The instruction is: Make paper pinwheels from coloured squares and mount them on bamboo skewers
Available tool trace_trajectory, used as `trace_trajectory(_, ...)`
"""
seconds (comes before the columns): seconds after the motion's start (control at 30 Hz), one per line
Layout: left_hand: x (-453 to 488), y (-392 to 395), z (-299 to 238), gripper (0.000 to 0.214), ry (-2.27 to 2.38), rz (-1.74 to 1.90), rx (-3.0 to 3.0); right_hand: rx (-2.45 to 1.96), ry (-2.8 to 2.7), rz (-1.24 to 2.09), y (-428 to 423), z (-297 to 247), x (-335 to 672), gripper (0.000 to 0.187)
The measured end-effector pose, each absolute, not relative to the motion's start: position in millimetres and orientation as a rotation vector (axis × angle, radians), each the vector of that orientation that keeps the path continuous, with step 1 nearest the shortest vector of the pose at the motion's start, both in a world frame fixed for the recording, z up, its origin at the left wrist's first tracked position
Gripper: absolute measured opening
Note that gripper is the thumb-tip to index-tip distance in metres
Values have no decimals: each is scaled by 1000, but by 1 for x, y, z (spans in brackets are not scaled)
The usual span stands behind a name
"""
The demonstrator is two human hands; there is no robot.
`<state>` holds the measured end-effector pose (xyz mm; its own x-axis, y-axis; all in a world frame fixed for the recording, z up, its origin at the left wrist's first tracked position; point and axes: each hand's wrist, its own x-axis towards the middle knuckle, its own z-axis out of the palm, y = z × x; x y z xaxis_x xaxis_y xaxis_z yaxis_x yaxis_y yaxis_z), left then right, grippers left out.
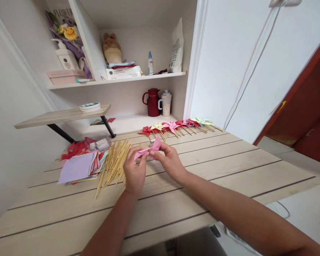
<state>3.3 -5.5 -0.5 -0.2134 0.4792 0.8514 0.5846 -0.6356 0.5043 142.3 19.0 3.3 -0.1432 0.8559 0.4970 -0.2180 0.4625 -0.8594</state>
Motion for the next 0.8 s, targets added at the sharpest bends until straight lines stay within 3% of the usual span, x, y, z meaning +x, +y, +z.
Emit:
trace_trajectory(0.57,3,1,-8,6,-1409,-2250,-2017,-626,-1312,1127,19,3,140,24)
trace_trajectory(0.8,2,-1,-5,1,-1329,-2111,-1995,-671,-1351,1076,18,4,142,23)
